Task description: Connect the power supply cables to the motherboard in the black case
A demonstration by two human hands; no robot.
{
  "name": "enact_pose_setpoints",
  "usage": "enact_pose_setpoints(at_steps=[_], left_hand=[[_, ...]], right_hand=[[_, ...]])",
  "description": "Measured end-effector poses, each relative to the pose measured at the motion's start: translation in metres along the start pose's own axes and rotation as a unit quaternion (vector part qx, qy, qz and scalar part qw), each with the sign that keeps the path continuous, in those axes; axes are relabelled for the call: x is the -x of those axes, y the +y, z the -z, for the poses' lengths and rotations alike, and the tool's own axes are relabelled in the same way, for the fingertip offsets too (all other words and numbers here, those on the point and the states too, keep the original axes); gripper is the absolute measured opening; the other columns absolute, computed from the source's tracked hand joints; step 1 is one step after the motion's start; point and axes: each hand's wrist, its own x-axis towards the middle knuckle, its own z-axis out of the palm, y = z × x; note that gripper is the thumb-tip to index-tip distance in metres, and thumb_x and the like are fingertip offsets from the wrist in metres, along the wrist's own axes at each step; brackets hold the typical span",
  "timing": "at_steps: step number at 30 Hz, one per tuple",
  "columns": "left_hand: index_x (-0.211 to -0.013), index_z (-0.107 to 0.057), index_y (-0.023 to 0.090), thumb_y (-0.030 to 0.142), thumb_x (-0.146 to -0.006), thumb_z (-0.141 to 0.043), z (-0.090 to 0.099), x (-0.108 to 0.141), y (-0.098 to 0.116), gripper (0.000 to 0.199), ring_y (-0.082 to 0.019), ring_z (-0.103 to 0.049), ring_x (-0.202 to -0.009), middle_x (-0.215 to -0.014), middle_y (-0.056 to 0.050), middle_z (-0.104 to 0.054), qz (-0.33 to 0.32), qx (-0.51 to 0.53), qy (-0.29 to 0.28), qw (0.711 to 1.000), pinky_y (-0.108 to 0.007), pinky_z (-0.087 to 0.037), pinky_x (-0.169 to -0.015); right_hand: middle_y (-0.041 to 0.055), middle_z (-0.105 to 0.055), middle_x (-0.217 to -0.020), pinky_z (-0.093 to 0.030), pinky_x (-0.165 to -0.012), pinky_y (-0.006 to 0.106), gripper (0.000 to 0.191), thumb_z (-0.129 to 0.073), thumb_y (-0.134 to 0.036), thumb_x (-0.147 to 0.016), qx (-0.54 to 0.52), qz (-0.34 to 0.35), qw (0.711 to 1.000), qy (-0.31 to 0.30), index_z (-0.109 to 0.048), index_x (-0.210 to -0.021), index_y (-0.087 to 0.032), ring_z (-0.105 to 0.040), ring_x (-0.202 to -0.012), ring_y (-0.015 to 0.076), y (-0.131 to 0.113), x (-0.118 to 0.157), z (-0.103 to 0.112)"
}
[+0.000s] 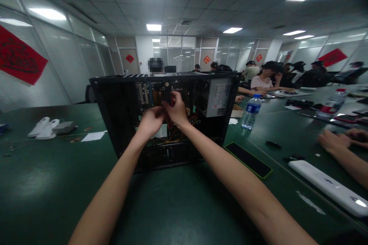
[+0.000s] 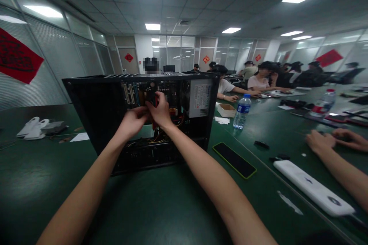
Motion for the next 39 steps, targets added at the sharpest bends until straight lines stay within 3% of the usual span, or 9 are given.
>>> enact_pose_setpoints(at_steps=[3,5,9,12,15,20,39], left_hand=[[-0.098,-0.075,0.013,0.021,-0.087,-0.053,-0.006,-0.002,-0.014,0.026,-0.026,-0.071,-0.097,-0.104,-0.011,-0.078,0.054,-0.136,-0.050,0.988,-0.031,-0.052,-0.085],[-0.096,-0.076,0.014,0.020,-0.086,-0.053,-0.015,-0.002,-0.023,0.026,-0.028,-0.071,-0.097,-0.103,-0.013,-0.078,0.066,-0.164,-0.086,0.981,-0.033,-0.051,-0.084],[-0.103,-0.076,0.014,0.014,-0.083,-0.052,-0.037,-0.002,-0.038,0.032,-0.032,-0.069,-0.107,-0.112,-0.018,-0.075,0.088,-0.191,-0.110,0.972,-0.034,-0.048,-0.085],[-0.094,-0.078,0.016,0.015,-0.078,-0.056,-0.046,-0.001,-0.043,0.027,-0.031,-0.071,-0.100,-0.102,-0.016,-0.077,0.106,-0.204,-0.133,0.964,-0.032,-0.048,-0.078],[-0.086,-0.078,0.019,0.020,-0.080,-0.057,-0.047,-0.002,-0.043,0.022,-0.026,-0.071,-0.090,-0.092,-0.012,-0.078,0.106,-0.209,-0.144,0.961,-0.028,-0.046,-0.073],[-0.081,-0.079,0.017,0.032,-0.091,-0.050,-0.045,-0.002,-0.037,0.033,-0.022,-0.068,-0.076,-0.075,-0.009,-0.075,0.107,-0.218,-0.143,0.959,-0.028,-0.044,-0.069],[-0.091,-0.081,0.016,0.033,-0.091,-0.052,-0.048,-0.002,-0.034,0.033,-0.022,-0.067,-0.076,-0.082,-0.009,-0.077,0.099,-0.240,-0.113,0.959,-0.028,-0.041,-0.068]], right_hand=[[0.0131,-0.067,-0.115,-0.047,-0.090,0.030,0.044,-0.065,-0.024,-0.089,0.090,0.044,0.989,-0.105,-0.045,-0.127,-0.013,-0.065,-0.106,0.0222,0.023,0.005,0.012],[0.0136,-0.067,-0.114,-0.046,-0.088,0.030,0.043,-0.065,-0.024,-0.090,0.148,0.060,0.973,-0.167,-0.045,-0.127,-0.012,-0.065,-0.105,0.0235,0.037,0.012,0.026],[0.0129,-0.069,-0.103,-0.042,-0.076,0.026,0.037,-0.063,-0.029,-0.095,0.242,-0.018,0.942,-0.232,-0.048,-0.123,-0.010,-0.066,-0.093,0.0210,0.055,0.026,0.052],[0.0115,-0.070,-0.095,-0.038,-0.068,0.025,0.031,-0.061,-0.036,-0.098,0.305,-0.073,0.909,-0.275,-0.054,-0.115,-0.010,-0.066,-0.085,0.0198,0.060,0.033,0.063],[0.0110,-0.072,-0.098,-0.038,-0.068,0.025,0.029,-0.063,-0.038,-0.097,0.302,-0.099,0.911,-0.263,-0.060,-0.110,-0.012,-0.067,-0.088,0.0199,0.058,0.035,0.065],[0.0099,-0.073,-0.100,-0.038,-0.067,0.025,0.031,-0.066,-0.040,-0.094,0.273,-0.134,0.927,-0.220,-0.065,-0.109,-0.013,-0.066,-0.088,0.0193,0.055,0.034,0.060],[0.0092,-0.073,-0.098,-0.038,-0.065,0.026,0.032,-0.067,-0.046,-0.091,0.249,-0.143,0.936,-0.202,-0.066,-0.103,-0.015,-0.068,-0.084,0.0200,0.050,0.036,0.062]])
